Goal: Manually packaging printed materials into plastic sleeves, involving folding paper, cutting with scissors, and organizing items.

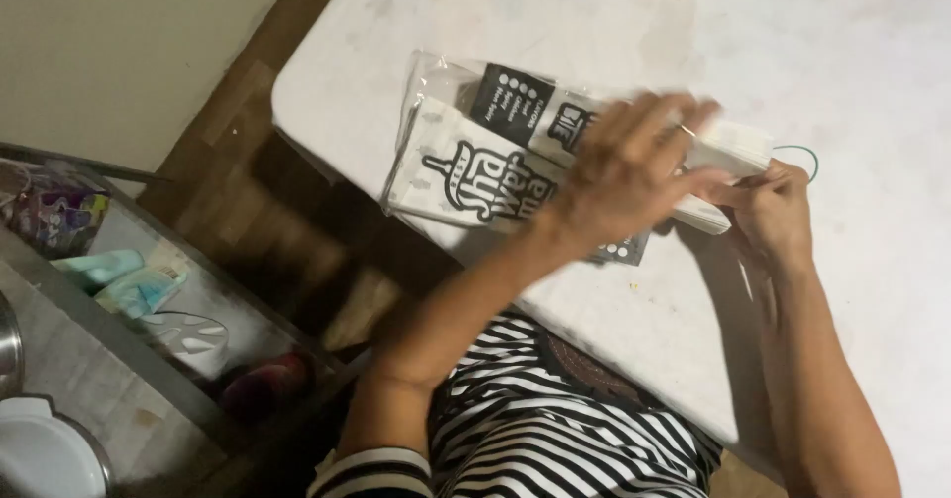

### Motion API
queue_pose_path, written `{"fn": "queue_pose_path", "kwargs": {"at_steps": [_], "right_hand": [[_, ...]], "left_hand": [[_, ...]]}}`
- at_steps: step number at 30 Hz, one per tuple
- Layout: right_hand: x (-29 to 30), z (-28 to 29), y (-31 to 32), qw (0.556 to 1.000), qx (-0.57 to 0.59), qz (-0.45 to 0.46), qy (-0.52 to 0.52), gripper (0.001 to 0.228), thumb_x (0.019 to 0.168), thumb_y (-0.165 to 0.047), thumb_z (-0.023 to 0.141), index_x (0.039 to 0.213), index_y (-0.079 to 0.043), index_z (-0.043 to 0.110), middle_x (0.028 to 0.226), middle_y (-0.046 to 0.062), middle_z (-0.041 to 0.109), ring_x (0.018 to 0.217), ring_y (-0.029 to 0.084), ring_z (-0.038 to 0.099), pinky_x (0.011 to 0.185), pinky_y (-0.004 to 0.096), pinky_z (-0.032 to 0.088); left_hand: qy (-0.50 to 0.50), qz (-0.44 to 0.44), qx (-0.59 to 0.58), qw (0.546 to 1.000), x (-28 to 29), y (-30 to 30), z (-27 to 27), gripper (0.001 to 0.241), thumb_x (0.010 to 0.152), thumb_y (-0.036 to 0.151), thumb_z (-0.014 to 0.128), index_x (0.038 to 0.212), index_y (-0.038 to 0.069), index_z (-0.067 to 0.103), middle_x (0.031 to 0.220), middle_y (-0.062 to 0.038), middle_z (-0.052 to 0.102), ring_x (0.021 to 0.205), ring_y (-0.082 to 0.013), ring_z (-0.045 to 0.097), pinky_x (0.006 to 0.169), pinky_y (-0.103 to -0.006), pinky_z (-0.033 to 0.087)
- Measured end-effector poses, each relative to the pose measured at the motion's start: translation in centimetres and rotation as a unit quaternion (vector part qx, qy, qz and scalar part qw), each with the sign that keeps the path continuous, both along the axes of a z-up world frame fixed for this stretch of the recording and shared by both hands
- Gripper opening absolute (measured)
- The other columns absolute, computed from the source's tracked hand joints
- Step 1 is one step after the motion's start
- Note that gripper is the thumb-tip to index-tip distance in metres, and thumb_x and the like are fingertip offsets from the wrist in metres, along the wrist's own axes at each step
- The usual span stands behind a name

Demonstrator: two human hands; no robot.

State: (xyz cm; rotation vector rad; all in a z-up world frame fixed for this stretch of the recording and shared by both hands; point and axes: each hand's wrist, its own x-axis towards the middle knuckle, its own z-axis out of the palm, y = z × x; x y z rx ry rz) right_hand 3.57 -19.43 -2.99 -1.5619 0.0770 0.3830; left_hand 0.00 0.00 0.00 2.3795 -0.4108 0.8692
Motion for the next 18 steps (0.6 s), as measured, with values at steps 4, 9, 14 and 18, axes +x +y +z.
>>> {"fn": "queue_pose_path", "kwargs": {"at_steps": [4, 9, 14, 18], "right_hand": [[0.4, 0.9, 0.2, 0.997, 0.004, -0.023, 0.078, 0.029, 0.07, -0.003, 0.086, 0.094, 0.003, 0.072, 0.098, 0.014, 0.075, 0.083, 0.023, 0.074, 0.065, 0.037, 0.067], [1.1, 1.1, 1.0, 0.995, 0.04, 0.005, 0.09, 0.018, 0.071, 0.003, 0.084, 0.084, 0.003, 0.072, 0.093, 0.014, 0.074, 0.081, 0.023, 0.073, 0.067, 0.037, 0.065], [2.0, 0.4, 2.0, 0.997, -0.012, 0.053, 0.046, 0.028, 0.072, -0.003, 0.085, 0.098, -0.001, 0.075, 0.104, 0.012, 0.076, 0.09, 0.019, 0.074, 0.075, 0.031, 0.065], [2.4, 1.2, 2.5, 0.996, 0.001, 0.094, 0.0, 0.031, 0.072, 0.001, 0.084, 0.1, 0.0, 0.073, 0.107, 0.012, 0.075, 0.095, 0.019, 0.073, 0.082, 0.029, 0.064]], "left_hand": [[0.345, 0.051, 0.053, 0.936, 1.5, 13.2, 5.4, 0.096, 0.086, 0.07, 0.083, 0.155, 0.024, 0.034, 0.159, -0.012, 0.029, 0.137, -0.0403, 0.042, 0.109, -0.0584, 0.041], [0.661, -0.003, 0.079, 0.746, 3.7, 19.8, 7.1, 0.071, 0.075, 0.072, 0.071, 0.104, 0.007, 0.063, 0.098, -0.004, 0.067, 0.087, -0.02, 0.059, 0.075, -0.0362, 0.043], [0.676, -0.053, 0.1, 0.728, 5.0, 21.0, 7.5, 0.053, 0.079, 0.058, 0.082, 0.08, 0.009, 0.061, 0.074, -0.001, 0.054, 0.068, -0.0172, 0.046, 0.065, -0.0347, 0.031], [0.68, -0.099, 0.119, 0.717, 6.0, 21.5, 6.5, 0.048, 0.077, 0.056, 0.085, 0.076, 0.013, 0.063, 0.068, 0.0, 0.057, 0.063, -0.0149, 0.043, 0.06, -0.0326, 0.03]]}}
